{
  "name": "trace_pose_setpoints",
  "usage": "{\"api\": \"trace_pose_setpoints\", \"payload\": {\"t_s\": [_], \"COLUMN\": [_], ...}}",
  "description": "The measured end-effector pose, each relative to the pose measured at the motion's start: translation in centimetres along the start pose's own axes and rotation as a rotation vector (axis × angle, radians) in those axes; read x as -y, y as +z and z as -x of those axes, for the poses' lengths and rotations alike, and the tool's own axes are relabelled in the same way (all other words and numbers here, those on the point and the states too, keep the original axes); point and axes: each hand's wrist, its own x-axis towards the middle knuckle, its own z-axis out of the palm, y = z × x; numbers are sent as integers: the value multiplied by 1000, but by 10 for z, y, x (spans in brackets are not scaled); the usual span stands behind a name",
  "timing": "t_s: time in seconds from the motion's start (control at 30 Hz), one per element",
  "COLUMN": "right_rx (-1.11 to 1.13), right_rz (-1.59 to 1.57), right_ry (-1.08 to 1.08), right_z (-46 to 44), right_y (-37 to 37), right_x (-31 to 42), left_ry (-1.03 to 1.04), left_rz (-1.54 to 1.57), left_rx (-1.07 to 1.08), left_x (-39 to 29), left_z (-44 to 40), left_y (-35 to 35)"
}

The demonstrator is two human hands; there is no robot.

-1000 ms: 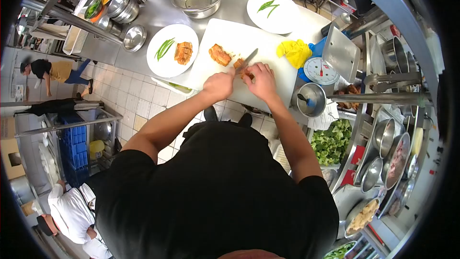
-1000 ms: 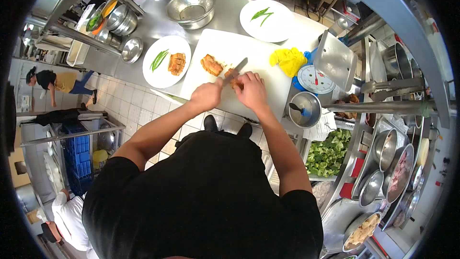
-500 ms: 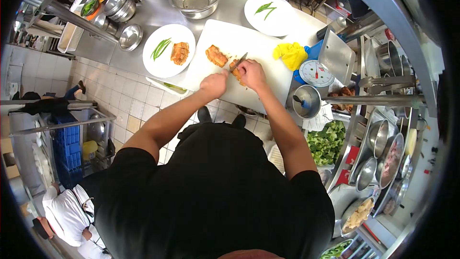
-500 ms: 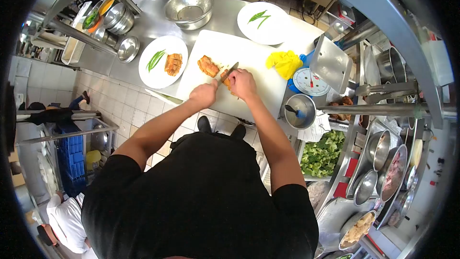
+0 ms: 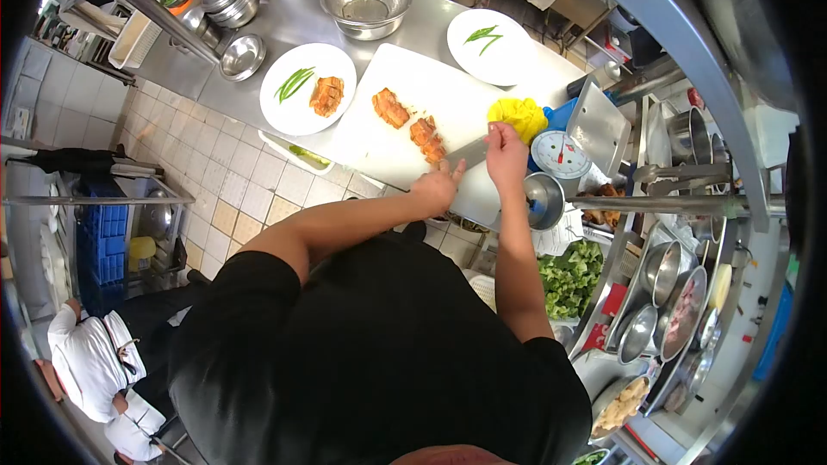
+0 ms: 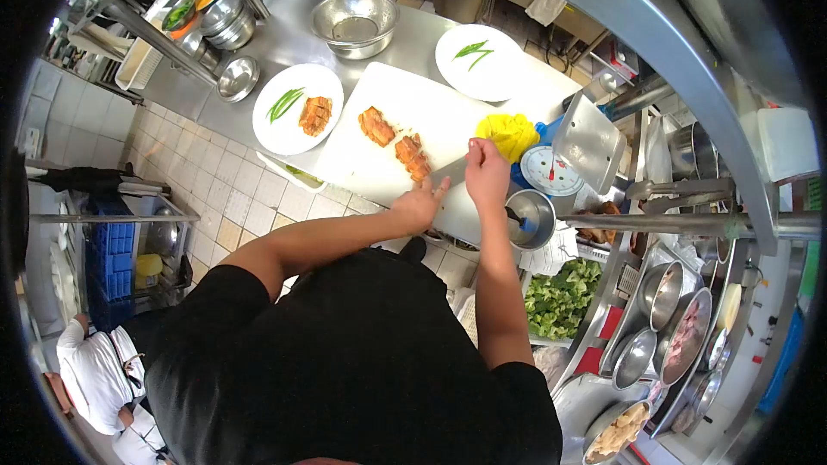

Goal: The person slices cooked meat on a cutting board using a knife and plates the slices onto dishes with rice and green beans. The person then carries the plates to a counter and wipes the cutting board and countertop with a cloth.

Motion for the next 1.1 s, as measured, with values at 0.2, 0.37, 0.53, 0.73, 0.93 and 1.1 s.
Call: {"api": "trace_pose_setpoints", "payload": {"t_s": [0.2, 0.37, 0.53, 0.73, 0.93, 1.1], "right_rx": [96, 286, 538, 507, 326, 215], "right_rz": [78, 466, 753, 653, 422, 305], "right_ry": [-6, -27, 42, 167, 173, 49], "right_z": [10, 22, 26, 27, 39, 32], "right_y": [13, 28, 71, 102, 113, 110], "right_x": [-3, 6, 37, 2, -5, 6], "left_ry": [97, 57, 353, 459, 555, 686], "left_rz": [-96, -258, -406, -407, -270, -179], "left_rx": [100, -149, -119, 60, 96, 75], "left_x": [6, 87, 116, 122, 138, 147], "left_z": [-8, -21, -67, -87, -98, -107], "left_y": [-17, -87, -90, -87, -82, -101]}}
